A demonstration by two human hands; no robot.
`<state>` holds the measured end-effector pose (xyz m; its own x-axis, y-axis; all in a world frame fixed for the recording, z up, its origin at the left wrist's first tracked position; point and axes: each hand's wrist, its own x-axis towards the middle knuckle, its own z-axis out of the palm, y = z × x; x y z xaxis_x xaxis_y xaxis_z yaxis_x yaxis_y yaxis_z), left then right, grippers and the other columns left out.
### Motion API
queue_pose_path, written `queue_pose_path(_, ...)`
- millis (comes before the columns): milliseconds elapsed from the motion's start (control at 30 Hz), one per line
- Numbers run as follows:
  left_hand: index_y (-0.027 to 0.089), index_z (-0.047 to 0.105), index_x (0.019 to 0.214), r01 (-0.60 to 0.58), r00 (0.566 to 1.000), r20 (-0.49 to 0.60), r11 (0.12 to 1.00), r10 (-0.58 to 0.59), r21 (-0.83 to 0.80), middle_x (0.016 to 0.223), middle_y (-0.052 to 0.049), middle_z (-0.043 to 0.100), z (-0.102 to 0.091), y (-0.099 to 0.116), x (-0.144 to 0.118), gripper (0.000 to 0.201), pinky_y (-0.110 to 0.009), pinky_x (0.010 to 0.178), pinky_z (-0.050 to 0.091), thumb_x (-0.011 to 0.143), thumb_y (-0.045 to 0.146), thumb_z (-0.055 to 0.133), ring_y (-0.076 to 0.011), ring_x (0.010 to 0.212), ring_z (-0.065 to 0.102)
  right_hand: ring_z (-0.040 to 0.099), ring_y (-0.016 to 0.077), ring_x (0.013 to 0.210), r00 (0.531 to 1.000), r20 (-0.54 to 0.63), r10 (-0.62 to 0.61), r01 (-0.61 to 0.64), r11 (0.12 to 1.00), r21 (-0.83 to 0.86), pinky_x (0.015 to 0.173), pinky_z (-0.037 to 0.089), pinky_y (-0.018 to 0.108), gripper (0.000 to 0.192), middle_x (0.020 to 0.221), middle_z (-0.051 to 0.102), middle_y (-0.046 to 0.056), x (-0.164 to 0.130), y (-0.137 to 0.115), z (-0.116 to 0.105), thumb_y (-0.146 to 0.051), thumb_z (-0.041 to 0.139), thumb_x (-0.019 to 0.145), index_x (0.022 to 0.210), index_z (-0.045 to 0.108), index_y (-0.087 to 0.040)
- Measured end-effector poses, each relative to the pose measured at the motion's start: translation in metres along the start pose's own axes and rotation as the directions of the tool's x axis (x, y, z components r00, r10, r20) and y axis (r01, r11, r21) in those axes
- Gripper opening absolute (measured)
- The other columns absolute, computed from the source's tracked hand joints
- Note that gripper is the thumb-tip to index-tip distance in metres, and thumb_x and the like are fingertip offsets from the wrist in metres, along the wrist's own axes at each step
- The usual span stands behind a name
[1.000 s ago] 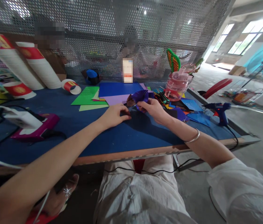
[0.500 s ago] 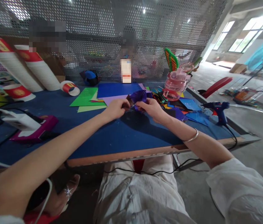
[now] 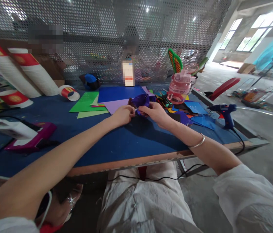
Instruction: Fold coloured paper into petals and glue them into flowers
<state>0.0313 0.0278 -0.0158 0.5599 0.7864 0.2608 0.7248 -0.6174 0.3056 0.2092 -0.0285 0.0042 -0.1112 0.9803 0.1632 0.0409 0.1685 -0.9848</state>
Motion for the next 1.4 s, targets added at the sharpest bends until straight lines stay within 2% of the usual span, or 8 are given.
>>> queue_pose_path(167, 0.021, 0.067, 0.071, 0.014, 0.999, 0.039, 1.000, -0.014, 0.009, 0.078, -0.007, 0.074, -0.018, -0.006, -0.004, 0.013, -0.032, 0.074, 0.048, 0.069, 0.015, 0.056, -0.0231, 0.077, 0.066, 0.052, 0.0103, 0.061, 1.000, 0.014, 0.004, -0.005, 1.000, 0.010, 0.062, 0.039, 0.026, 0.019, 0.063, 0.061, -0.002, 0.000, 0.000, 0.000, -0.031, 0.074, 0.073, 0.069, 0.061, -0.018)
queue_pose_path(300, 0.021, 0.066, 0.070, 0.072, 0.997, -0.016, 0.996, -0.073, -0.049, 0.074, -0.005, 0.072, -0.028, -0.012, -0.009, 0.011, -0.032, 0.073, 0.047, 0.070, 0.014, 0.058, -0.0223, 0.074, 0.064, 0.052, 0.0096, 0.061, 1.000, 0.030, -0.008, 0.007, 0.999, 0.033, 0.061, 0.039, 0.026, 0.019, 0.064, 0.061, -0.002, 0.001, 0.004, 0.000, -0.032, 0.075, 0.071, 0.070, 0.062, -0.018)
queue_pose_path(500, 0.020, 0.069, 0.069, 0.078, 0.996, 0.055, 0.992, -0.073, -0.099, 0.073, -0.005, 0.071, -0.016, -0.011, -0.012, 0.009, -0.033, 0.074, 0.049, 0.071, 0.018, 0.060, -0.0222, 0.071, 0.064, 0.054, 0.0098, 0.062, 0.999, 0.033, -0.008, 0.007, 0.999, 0.045, 0.061, 0.041, 0.025, 0.018, 0.064, 0.063, -0.002, 0.000, 0.005, 0.000, -0.032, 0.074, 0.071, 0.071, 0.063, -0.018)
queue_pose_path(633, 0.019, 0.069, 0.068, 0.093, 0.995, 0.049, 0.988, -0.088, -0.126, 0.073, -0.006, 0.071, -0.013, -0.013, -0.010, 0.012, -0.033, 0.075, 0.050, 0.070, 0.014, 0.059, -0.0224, 0.072, 0.065, 0.054, 0.0104, 0.063, 0.999, 0.037, 0.001, -0.002, 1.000, 0.029, 0.064, 0.042, 0.026, 0.018, 0.065, 0.064, -0.002, 0.000, 0.005, 0.000, -0.031, 0.075, 0.072, 0.071, 0.063, -0.018)
queue_pose_path(833, 0.020, 0.066, 0.067, 0.043, 0.998, 0.047, 0.999, -0.042, -0.014, 0.072, -0.006, 0.071, -0.012, -0.014, -0.007, 0.013, -0.032, 0.070, 0.047, 0.069, 0.011, 0.056, -0.0214, 0.071, 0.062, 0.055, 0.0107, 0.064, 0.999, 0.045, -0.011, 0.011, 1.000, 0.006, 0.066, 0.042, 0.027, 0.018, 0.066, 0.064, -0.001, 0.000, 0.006, -0.001, -0.031, 0.074, 0.075, 0.071, 0.063, -0.017)
queue_pose_path(967, 0.018, 0.066, 0.073, 0.026, 0.993, 0.111, 0.996, -0.037, 0.090, 0.078, -0.008, 0.071, -0.016, -0.008, -0.006, 0.016, -0.031, 0.071, 0.045, 0.071, 0.008, 0.053, -0.0215, 0.076, 0.063, 0.054, 0.0104, 0.064, 0.999, 0.050, -0.001, 0.001, 1.000, -0.009, 0.065, 0.042, 0.026, 0.020, 0.066, 0.063, -0.002, 0.001, 0.007, -0.001, -0.031, 0.075, 0.072, 0.070, 0.061, -0.017)
queue_pose_path(1233, 0.017, 0.067, 0.079, 0.040, 0.975, 0.210, 0.988, -0.071, 0.148, 0.080, -0.008, 0.071, -0.022, -0.002, -0.002, 0.021, -0.030, 0.074, 0.045, 0.071, 0.004, 0.052, -0.0217, 0.079, 0.064, 0.053, 0.0104, 0.064, 0.998, 0.070, -0.006, 0.009, 0.999, -0.039, 0.066, 0.042, 0.027, 0.020, 0.066, 0.062, -0.002, 0.001, 0.008, -0.001, -0.032, 0.073, 0.074, 0.070, 0.060, -0.018)
queue_pose_path(1400, 0.016, 0.069, 0.079, 0.036, 0.967, 0.242, 0.987, -0.074, 0.158, 0.076, -0.007, 0.070, -0.024, -0.002, 0.002, 0.023, -0.030, 0.071, 0.044, 0.068, 0.006, 0.052, -0.0210, 0.074, 0.063, 0.053, 0.0104, 0.063, 0.996, 0.083, -0.014, 0.018, 0.998, -0.054, 0.067, 0.042, 0.028, 0.020, 0.066, 0.061, -0.002, 0.000, 0.007, -0.002, -0.033, 0.073, 0.075, 0.071, 0.060, -0.017)
